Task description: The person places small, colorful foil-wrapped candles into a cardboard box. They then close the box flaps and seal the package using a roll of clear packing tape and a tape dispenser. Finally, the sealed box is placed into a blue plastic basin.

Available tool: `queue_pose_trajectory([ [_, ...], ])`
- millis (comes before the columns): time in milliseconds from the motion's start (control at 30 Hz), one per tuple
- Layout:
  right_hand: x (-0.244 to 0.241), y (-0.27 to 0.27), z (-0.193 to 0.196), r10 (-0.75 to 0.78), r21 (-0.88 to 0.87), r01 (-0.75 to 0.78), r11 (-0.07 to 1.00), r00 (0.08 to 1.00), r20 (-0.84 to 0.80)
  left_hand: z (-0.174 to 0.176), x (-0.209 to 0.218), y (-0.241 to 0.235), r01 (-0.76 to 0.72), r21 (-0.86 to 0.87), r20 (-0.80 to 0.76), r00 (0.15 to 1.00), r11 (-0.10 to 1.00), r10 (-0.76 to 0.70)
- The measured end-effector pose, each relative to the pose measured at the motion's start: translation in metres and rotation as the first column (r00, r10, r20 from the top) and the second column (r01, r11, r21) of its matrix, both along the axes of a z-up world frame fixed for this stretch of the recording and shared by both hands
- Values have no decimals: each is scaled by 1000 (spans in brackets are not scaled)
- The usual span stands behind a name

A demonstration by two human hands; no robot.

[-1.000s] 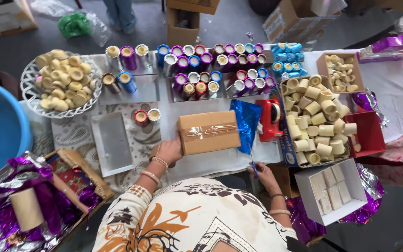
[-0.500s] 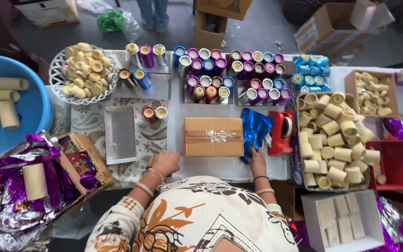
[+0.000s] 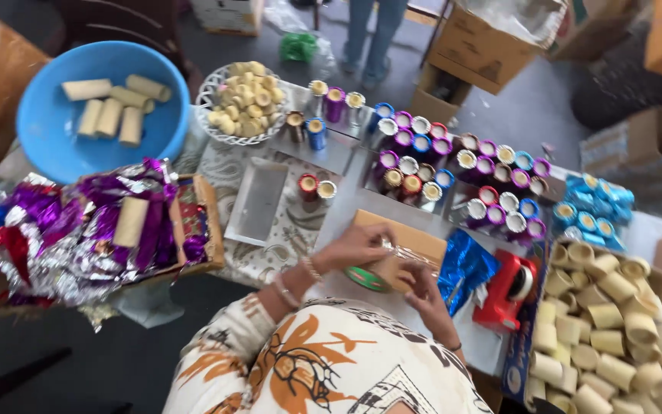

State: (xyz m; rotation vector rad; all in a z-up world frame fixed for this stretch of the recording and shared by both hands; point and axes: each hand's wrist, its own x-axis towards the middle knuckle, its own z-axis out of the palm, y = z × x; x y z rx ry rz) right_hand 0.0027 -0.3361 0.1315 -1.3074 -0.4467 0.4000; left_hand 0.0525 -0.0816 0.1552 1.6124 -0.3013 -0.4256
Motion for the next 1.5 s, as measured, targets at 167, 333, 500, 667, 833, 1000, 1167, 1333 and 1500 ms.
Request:
queue_pose_trajectory([
  [167, -10, -28, -41, -99, -15, 98, 995, 962, -255, -7, -4, -38, -74, 83, 170, 984, 994, 59],
  [333, -32, -64, -95, -225, -136, 208, 969, 966, -127, -84, -10, -20, -316, 204, 503, 846, 927, 177],
  [500, -35, -76, -128, -817, -338, 828, 448, 533, 222, -177, -23, 25, -618, 381, 474, 769, 688, 428],
  [667, -27, -80, -149, -820, -456, 865, 208, 408, 401, -246, -21, 23, -388, 182, 33, 921, 904, 388],
  [833, -25, -87, -220, -735, -442, 887, 133, 388, 556, -259, -25, 13, -340, 75, -108, 932, 937, 347],
  [1000, -26, -78, -232, -622, -482, 871, 95, 430, 654, -216, -35, 6, -595, -310, -482, 771, 741, 417],
  [1167, -30, -67, -215, -625, -489, 867, 96, 434, 648, -234, -29, 6, -680, -381, -538, 714, 626, 449],
  [1333, -28, -61, -200, -636, -466, 881, 82, 406, 656, -226, -14, 16, -674, -452, -689, 680, 584, 251],
  [1500, -21, -57, -183, -664, -479, 865, 150, 447, 600, -257, -13, 23, -603, -288, -782, 596, 744, 180],
])
